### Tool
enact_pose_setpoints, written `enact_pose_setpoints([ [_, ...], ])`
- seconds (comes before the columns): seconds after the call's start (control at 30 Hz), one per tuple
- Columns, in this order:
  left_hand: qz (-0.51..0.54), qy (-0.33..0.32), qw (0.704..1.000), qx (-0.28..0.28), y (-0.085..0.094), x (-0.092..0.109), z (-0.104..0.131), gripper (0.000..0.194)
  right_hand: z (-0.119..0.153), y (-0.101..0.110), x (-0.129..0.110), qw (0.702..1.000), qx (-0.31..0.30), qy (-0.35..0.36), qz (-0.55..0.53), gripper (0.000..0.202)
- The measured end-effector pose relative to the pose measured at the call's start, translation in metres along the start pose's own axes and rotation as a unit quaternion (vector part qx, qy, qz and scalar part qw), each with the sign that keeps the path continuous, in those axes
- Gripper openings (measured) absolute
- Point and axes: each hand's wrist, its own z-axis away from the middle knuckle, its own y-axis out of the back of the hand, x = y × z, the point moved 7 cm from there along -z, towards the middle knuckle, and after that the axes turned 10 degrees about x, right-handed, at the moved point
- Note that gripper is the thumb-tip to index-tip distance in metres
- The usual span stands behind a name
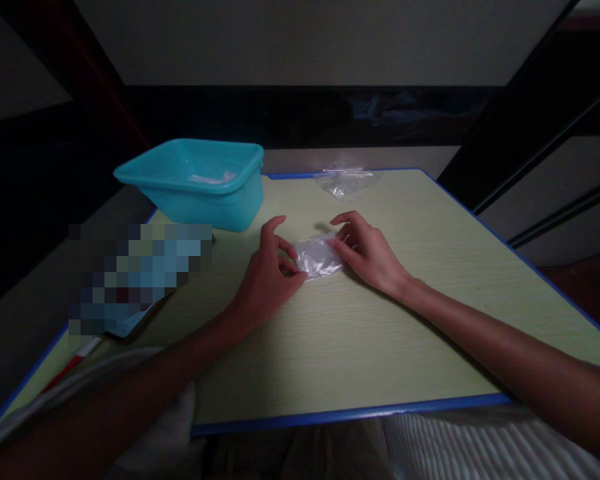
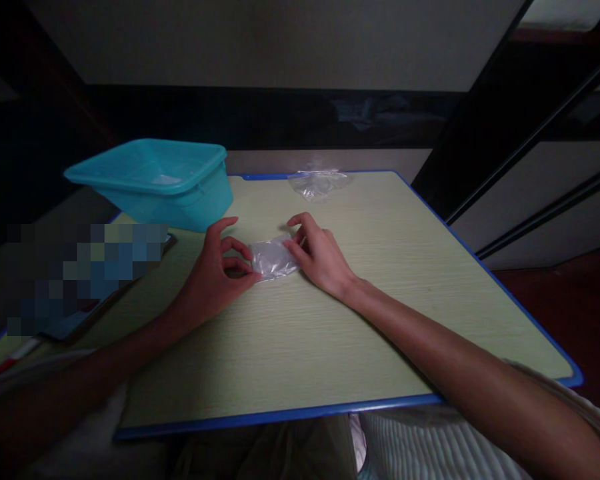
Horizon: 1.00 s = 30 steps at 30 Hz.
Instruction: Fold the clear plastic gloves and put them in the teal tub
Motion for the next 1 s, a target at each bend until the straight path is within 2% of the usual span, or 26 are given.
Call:
enact_pose_setpoints([
  [0.07, 0.001, -0.001, 1.000, 0.003, 0.000, 0.000, 0.000, 0.075, 0.001, 0.008, -0.012, 0.996, 0.038, 0.070, 0.032, 0.014],
  [0.13, 0.005, 0.001, 1.000, 0.006, 0.000, -0.001, 0.000, 0.074, 0.005, 0.010, -0.027, 0.984, 0.035, 0.157, 0.080, 0.015],
  [0.2, 0.009, 0.004, 1.000, 0.006, 0.000, -0.002, 0.001, 0.074, 0.012, 0.003, -0.038, 0.967, -0.018, 0.218, 0.133, 0.023],
  [0.33, 0.015, 0.005, 1.000, 0.006, 0.000, -0.002, 0.001, 0.073, 0.026, -0.015, -0.042, 0.931, -0.120, 0.263, 0.221, 0.039],
  [0.47, 0.005, 0.004, 1.000, 0.008, 0.001, -0.001, 0.001, 0.072, 0.033, -0.026, -0.039, 0.913, -0.167, 0.276, 0.252, 0.051],
  [0.77, 0.008, -0.005, 1.000, 0.003, 0.006, 0.002, 0.003, 0.061, 0.038, -0.035, -0.028, 0.904, -0.260, 0.252, 0.227, 0.059],
  [0.87, -0.057, -0.077, 0.995, 0.016, 0.011, 0.009, 0.002, 0.047, 0.039, -0.036, -0.027, 0.902, -0.277, 0.243, 0.223, 0.061],
  [1.0, -0.193, -0.218, 0.957, -0.007, 0.004, 0.021, 0.007, 0.022, 0.040, -0.037, -0.024, 0.896, -0.296, 0.225, 0.240, 0.067],
])
